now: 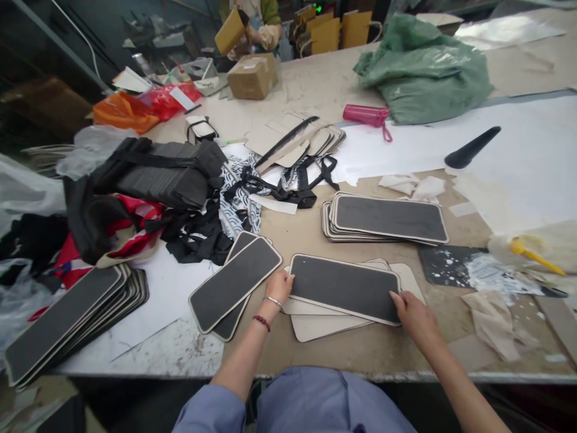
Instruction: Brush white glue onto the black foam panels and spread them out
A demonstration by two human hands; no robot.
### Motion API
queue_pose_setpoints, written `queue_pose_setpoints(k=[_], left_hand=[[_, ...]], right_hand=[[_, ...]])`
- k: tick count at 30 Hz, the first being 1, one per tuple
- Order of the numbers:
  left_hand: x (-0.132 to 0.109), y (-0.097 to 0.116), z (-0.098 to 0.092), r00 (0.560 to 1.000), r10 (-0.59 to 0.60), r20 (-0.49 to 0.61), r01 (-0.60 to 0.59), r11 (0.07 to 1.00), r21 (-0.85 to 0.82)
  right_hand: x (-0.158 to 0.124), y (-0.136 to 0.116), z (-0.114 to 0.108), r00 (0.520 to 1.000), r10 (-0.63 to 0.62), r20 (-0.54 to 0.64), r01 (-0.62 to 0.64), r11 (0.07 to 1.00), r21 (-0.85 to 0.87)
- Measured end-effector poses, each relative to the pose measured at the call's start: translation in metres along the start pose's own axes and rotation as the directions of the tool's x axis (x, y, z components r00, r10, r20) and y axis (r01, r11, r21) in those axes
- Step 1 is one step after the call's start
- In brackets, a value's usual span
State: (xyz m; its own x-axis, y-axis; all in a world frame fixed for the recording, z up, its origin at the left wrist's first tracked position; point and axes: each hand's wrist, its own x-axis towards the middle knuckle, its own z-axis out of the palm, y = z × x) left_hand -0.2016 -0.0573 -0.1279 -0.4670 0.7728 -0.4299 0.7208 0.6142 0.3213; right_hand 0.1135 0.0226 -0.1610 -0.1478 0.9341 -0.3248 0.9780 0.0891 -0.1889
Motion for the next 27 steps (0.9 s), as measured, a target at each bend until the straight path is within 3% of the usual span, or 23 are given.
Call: queue_pose_setpoints(k=[9,14,16,19,20,22,27], left_hand=[[-0.003,-0.004,0.003,0.996,0.082,-0.023,-0.081,0.996,0.043],[-0.017,-0.006,0.004,0.985,0.086,-0.148,-0.064,0.987,0.146],[-0.023,-0.005,0.007,0.954,0.142,-0.263,-0.087,0.974,0.211],[-0.026,0.004,0.016,0.822,0.384,-0.421,-0.258,0.909,0.326],[-0.025,0.01,0.019,0.772,0.474,-0.423,-0.337,0.87,0.36],[-0.02,0.025,0.027,0.722,0.599,-0.345,-0.472,0.792,0.387],[-0.003,0.056,0.045,0.746,0.653,-0.13,-0.584,0.735,0.344]], right_hand=[[-0.001,-0.004,-0.002,1.0,0.018,0.008,-0.017,0.999,-0.049],[-0.002,-0.006,-0.003,1.0,0.014,0.01,-0.014,0.999,-0.043],[-0.002,-0.006,-0.003,1.0,0.011,-0.006,-0.011,0.999,-0.032],[-0.004,-0.007,-0.003,0.999,0.006,-0.034,-0.007,1.0,-0.013],[-0.004,-0.008,-0.003,0.999,0.006,-0.038,-0.007,1.0,-0.009],[-0.005,-0.008,-0.004,0.999,0.008,-0.041,-0.009,1.0,-0.006],[-0.005,-0.008,-0.002,0.999,0.024,-0.038,-0.025,1.0,-0.014]])
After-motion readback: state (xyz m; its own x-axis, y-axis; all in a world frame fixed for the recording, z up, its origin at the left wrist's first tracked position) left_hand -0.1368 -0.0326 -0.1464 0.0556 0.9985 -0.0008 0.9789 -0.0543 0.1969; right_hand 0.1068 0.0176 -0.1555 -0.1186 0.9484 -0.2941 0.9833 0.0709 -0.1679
